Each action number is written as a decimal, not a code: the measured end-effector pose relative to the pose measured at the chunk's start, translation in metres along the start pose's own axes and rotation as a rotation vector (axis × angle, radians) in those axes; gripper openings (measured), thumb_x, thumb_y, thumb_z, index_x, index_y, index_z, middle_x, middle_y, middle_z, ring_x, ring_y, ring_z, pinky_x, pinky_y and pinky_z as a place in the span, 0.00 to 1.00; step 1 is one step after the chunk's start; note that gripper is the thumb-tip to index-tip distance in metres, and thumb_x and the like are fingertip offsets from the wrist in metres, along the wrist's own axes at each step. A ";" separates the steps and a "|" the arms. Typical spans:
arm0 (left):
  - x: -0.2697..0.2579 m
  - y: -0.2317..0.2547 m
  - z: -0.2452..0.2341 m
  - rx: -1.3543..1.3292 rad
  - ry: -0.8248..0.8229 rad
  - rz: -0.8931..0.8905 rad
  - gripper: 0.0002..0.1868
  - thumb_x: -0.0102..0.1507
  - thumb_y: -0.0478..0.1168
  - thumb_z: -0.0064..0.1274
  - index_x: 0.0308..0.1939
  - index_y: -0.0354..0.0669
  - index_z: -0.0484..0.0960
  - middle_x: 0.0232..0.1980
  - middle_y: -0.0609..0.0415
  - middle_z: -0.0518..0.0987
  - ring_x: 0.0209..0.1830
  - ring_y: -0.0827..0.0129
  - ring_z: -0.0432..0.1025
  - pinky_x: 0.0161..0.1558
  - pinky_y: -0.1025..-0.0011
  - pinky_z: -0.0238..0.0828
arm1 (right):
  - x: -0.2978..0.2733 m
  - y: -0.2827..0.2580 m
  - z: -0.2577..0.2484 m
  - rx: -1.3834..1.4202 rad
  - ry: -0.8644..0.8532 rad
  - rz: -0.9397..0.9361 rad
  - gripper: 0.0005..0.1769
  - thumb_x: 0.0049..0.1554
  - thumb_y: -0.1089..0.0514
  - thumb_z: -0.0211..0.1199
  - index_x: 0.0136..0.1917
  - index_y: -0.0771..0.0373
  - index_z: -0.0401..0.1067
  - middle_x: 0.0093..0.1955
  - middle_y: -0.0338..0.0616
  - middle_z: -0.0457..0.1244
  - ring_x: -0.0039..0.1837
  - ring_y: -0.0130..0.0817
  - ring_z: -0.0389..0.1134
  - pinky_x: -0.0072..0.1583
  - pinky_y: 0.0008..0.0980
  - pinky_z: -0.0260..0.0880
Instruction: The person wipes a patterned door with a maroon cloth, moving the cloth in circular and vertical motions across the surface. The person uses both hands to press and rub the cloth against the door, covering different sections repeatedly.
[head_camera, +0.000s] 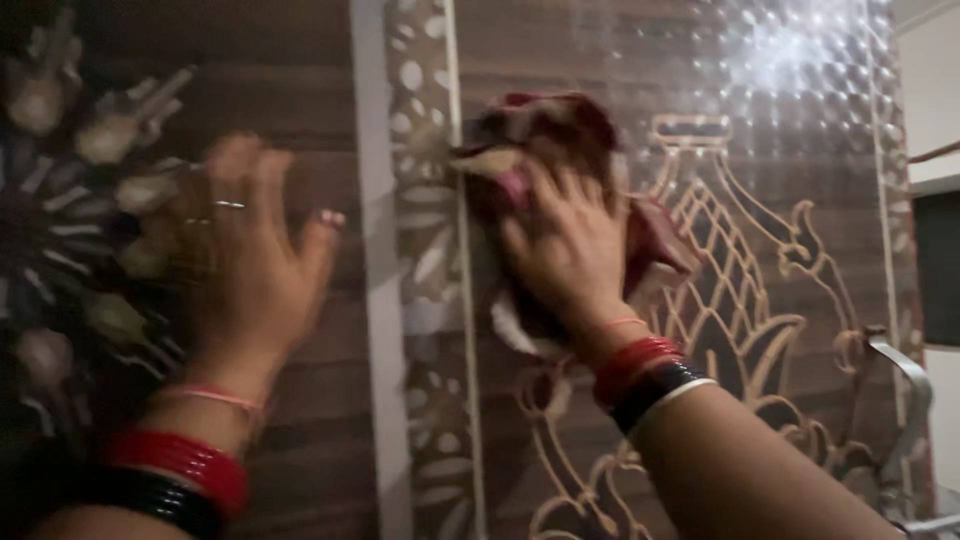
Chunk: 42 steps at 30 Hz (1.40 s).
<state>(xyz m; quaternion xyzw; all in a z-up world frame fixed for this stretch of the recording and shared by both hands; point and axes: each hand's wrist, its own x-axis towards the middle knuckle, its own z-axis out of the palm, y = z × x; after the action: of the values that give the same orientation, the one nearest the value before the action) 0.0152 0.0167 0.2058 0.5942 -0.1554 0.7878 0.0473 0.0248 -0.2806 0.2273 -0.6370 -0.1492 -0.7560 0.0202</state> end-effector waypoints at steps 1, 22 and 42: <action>0.005 -0.027 -0.006 0.167 0.032 -0.052 0.28 0.72 0.58 0.52 0.68 0.45 0.69 0.75 0.46 0.62 0.81 0.48 0.54 0.72 0.35 0.45 | 0.002 0.007 0.006 -0.036 0.004 0.070 0.39 0.55 0.42 0.61 0.76 0.58 0.65 0.79 0.50 0.55 0.80 0.50 0.51 0.79 0.58 0.36; -0.016 -0.086 -0.040 -0.058 0.075 -0.019 0.34 0.76 0.64 0.34 0.73 0.42 0.69 0.73 0.50 0.70 0.74 0.54 0.64 0.75 0.47 0.55 | 0.066 -0.176 0.063 0.034 -0.096 0.039 0.32 0.62 0.42 0.60 0.75 0.55 0.63 0.69 0.53 0.61 0.67 0.51 0.65 0.69 0.55 0.63; -0.015 -0.090 -0.043 -0.062 0.062 0.051 0.24 0.74 0.56 0.50 0.65 0.45 0.71 0.72 0.48 0.68 0.75 0.52 0.61 0.73 0.46 0.54 | 0.046 -0.087 0.029 -0.033 -0.055 0.024 0.32 0.65 0.44 0.57 0.77 0.58 0.64 0.75 0.57 0.59 0.73 0.56 0.60 0.75 0.58 0.48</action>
<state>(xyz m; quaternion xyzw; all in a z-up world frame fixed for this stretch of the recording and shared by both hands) 0.0035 0.1160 0.1976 0.5637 -0.1934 0.8014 0.0505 0.0253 -0.1831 0.2584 -0.6595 -0.1294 -0.7404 0.0145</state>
